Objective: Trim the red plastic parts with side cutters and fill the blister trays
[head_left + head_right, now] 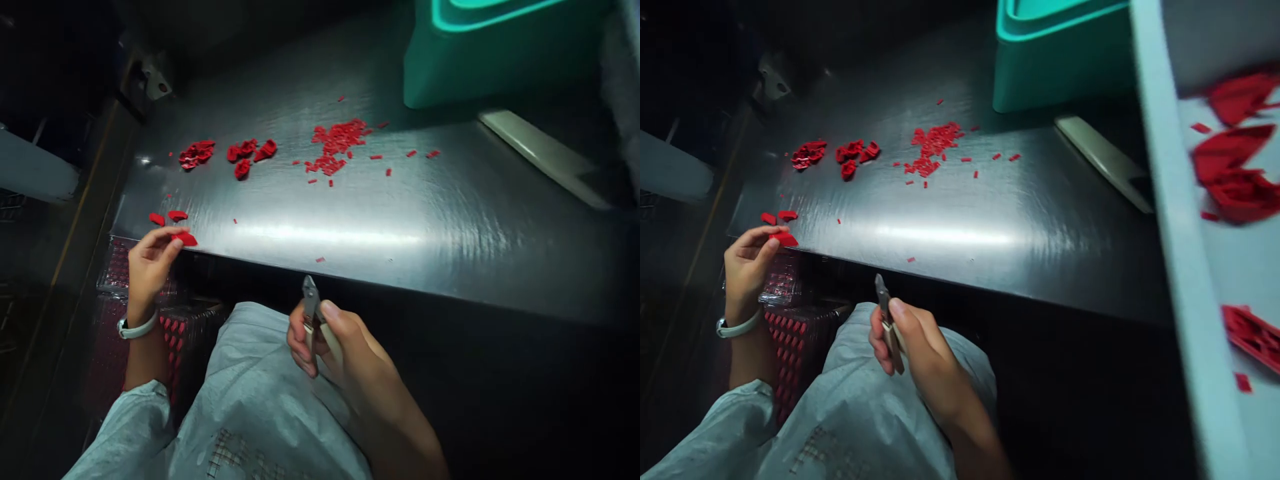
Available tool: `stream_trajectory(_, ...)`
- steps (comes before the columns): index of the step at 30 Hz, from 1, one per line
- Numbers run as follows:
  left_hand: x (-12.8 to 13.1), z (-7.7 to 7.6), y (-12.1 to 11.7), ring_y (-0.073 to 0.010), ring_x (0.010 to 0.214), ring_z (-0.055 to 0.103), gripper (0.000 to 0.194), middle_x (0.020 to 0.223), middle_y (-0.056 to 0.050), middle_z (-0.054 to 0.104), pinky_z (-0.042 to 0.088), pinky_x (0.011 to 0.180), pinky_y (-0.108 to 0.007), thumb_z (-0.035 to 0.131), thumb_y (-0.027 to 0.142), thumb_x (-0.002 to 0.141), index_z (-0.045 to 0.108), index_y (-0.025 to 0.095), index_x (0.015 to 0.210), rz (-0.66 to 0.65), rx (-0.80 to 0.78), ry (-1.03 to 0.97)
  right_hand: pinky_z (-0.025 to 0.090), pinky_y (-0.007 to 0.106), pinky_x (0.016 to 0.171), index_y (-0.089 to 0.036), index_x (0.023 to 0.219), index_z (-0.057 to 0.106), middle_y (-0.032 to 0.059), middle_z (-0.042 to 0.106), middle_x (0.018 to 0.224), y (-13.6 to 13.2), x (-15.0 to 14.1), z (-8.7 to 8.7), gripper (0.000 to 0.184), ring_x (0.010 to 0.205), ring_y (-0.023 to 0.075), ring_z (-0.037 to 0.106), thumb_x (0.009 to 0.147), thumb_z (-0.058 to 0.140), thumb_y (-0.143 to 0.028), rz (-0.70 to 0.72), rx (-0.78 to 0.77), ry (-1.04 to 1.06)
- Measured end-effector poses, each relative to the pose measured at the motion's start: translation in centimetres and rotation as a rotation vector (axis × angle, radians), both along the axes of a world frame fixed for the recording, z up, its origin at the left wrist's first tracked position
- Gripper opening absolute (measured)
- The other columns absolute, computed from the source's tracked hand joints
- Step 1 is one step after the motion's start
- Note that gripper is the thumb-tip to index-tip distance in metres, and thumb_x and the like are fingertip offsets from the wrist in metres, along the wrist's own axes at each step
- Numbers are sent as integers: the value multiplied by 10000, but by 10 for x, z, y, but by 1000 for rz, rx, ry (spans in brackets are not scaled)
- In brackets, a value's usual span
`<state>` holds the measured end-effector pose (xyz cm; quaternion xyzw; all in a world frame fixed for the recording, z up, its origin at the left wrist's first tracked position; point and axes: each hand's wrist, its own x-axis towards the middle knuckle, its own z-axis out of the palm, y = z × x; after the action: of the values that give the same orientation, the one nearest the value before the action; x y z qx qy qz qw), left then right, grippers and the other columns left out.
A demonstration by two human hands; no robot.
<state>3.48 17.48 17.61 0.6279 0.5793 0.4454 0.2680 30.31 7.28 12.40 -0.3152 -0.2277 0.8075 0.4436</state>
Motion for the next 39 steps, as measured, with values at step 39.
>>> stream_trajectory(39,52,65,25,-163,749,726,132,870,-41,791,557,675,-230,727,274,889,781,201,985,-760,-259,284,427,301,637,-210,807,634,18,598,716,9,8,11,568,670,182,550,1059,414,-669,-61,496,-605)
